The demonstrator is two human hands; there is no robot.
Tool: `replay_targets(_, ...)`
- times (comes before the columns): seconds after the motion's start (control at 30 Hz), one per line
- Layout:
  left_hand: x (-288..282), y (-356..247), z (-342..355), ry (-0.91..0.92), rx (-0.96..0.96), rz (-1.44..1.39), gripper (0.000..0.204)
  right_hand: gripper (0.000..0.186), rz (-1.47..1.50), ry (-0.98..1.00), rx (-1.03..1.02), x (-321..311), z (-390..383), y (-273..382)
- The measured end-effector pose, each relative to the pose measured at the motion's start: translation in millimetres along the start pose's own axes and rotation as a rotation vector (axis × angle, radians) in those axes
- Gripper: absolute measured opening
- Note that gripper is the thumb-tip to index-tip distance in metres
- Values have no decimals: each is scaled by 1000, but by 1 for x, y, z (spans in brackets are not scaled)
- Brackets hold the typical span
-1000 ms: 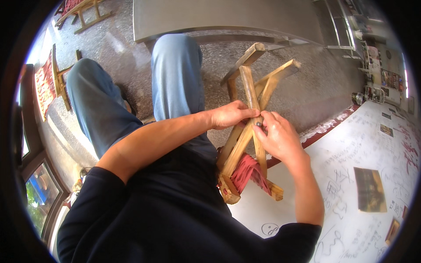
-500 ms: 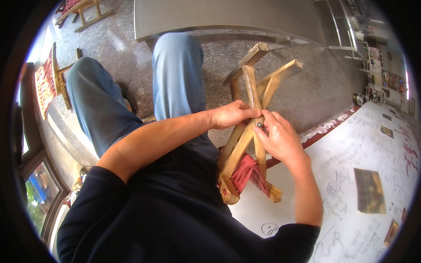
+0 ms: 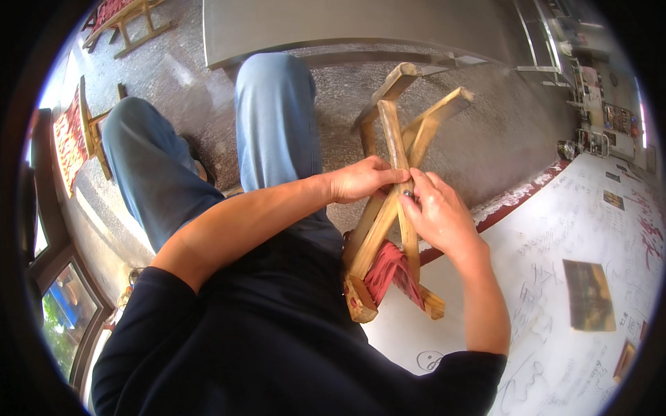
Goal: The person picks up a small wooden chair, sits on the floor, and uses a screwdriver to tighten a screw on the chair's leg. After finishing, they stand up, walk to a storage area, retrieve a cloth, and return to a table to wipe it.
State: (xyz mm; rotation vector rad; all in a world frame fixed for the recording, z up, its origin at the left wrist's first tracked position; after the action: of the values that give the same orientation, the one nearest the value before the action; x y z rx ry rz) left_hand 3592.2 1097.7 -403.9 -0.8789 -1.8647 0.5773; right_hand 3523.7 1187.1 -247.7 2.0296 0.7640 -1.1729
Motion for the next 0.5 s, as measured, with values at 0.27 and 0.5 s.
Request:
replay_targets(0.27,3,-5,0,73,-24,-59,50,39,2,-97,-47,-1,-3,-1)
replay_targets(0.5,2,2,5,59,-30,-24,50,23,-157,-166,-128,4,-6,-2)
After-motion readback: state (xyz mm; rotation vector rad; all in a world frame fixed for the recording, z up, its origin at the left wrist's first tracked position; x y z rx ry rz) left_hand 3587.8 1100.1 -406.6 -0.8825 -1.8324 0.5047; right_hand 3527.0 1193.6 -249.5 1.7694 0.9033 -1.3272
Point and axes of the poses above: each hand's wrist, its own z-axis towards the middle knuckle, its own x-axis out of the palm, y = z × x, the point moved 3 cm from there along z, towards the middle knuckle, and after that the axes turned 10 degrees about -y, right-handed, at the moved point
